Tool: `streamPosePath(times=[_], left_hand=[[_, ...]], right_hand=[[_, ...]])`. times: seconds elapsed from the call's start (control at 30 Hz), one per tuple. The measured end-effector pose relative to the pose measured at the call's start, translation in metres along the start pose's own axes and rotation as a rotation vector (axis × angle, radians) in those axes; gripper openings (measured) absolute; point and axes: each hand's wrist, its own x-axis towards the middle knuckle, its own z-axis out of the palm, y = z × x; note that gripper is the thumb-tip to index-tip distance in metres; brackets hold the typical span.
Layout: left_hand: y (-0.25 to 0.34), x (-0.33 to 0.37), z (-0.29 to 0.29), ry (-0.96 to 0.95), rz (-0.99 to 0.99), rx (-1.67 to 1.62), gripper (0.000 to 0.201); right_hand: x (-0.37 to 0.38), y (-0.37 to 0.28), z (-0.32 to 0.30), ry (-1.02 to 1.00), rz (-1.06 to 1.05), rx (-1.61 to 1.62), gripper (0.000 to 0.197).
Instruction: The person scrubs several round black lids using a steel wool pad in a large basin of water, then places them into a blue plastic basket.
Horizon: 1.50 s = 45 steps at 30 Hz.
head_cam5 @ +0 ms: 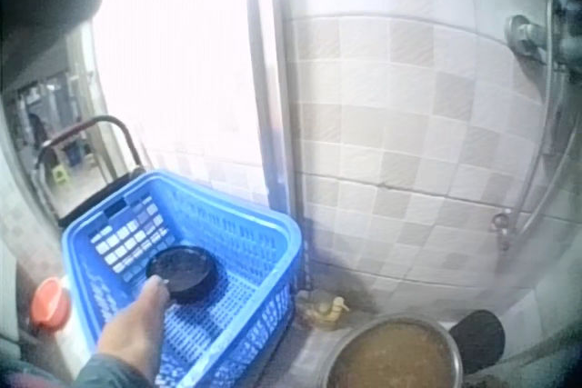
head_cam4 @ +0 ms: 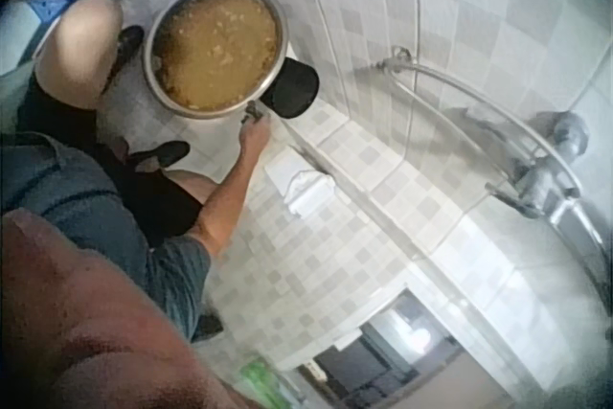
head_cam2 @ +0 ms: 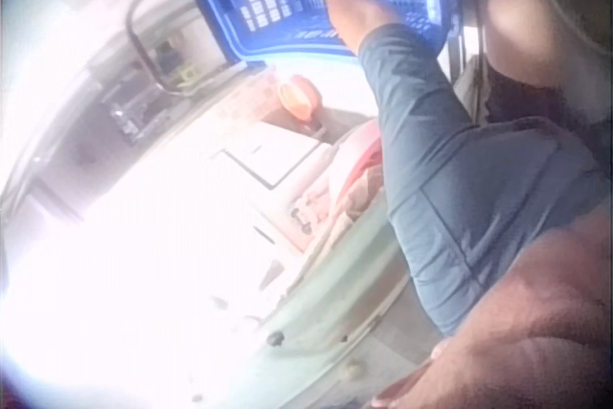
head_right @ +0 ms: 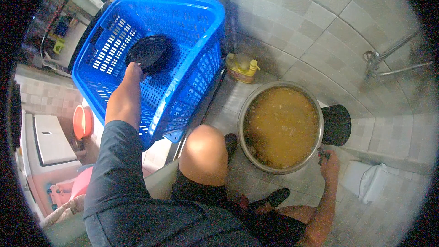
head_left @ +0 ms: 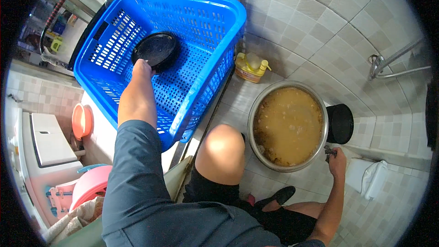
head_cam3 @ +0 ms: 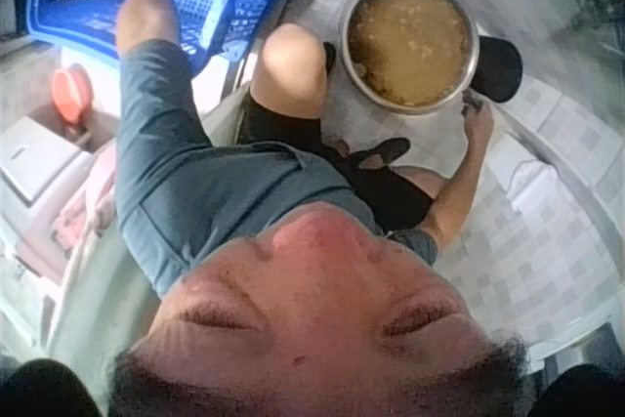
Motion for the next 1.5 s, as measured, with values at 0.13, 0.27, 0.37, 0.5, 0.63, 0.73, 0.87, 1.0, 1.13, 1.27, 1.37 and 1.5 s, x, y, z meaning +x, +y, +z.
streamPosePath(times=[0.13,0.27,0.37,0.5,0.63,0.73,0.87,1.0,1.13,1.27,1.37,1.5], left_hand=[[0.002,-0.005,0.000,-0.048,0.013,0.043,0.021],[0.002,-0.012,0.000,-0.080,0.048,0.075,0.021],[0.010,-0.026,0.007,-0.093,0.092,0.111,0.020],[0.068,-0.044,-0.031,-0.015,0.480,0.650,0.023],[0.037,-0.120,-0.057,0.154,1.389,1.995,0.038],[0.107,-0.177,-0.115,0.211,1.640,1.318,0.040],[0.035,-0.280,-0.126,-0.001,1.780,1.151,0.018],[0.053,-0.347,-0.138,-0.538,1.176,0.337,0.023],[-0.007,-0.411,-0.131,-0.884,0.623,-0.279,0.031],[-0.050,-0.446,-0.138,-1.009,0.606,-0.085,0.029],[-0.131,-0.466,-0.132,-1.171,0.490,0.187,0.032],[-0.244,-0.465,-0.109,-1.263,0.261,0.476,0.021]], right_hand=[[0.002,0.034,0.007,0.039,-0.069,-0.085,0.022],[-0.002,0.033,0.005,0.023,-0.043,-0.088,0.025],[-0.005,0.056,0.009,0.097,-0.133,-0.117,0.027],[-0.017,0.030,0.010,0.161,-0.051,0.059,0.024],[-0.030,0.029,-0.013,0.203,-0.100,0.117,0.025],[-0.026,0.014,-0.018,0.216,-0.200,0.233,0.025],[-0.015,0.038,-0.037,0.372,-0.234,0.196,0.026],[-0.014,0.021,-0.035,0.363,-0.234,0.271,0.020],[-0.018,0.043,-0.040,0.389,-0.223,0.225,0.020],[-0.029,0.042,-0.047,0.418,-0.194,0.260,0.017],[-0.027,0.053,-0.047,0.429,-0.184,0.255,0.015],[-0.034,0.052,-0.053,0.392,-0.125,0.237,0.017]])
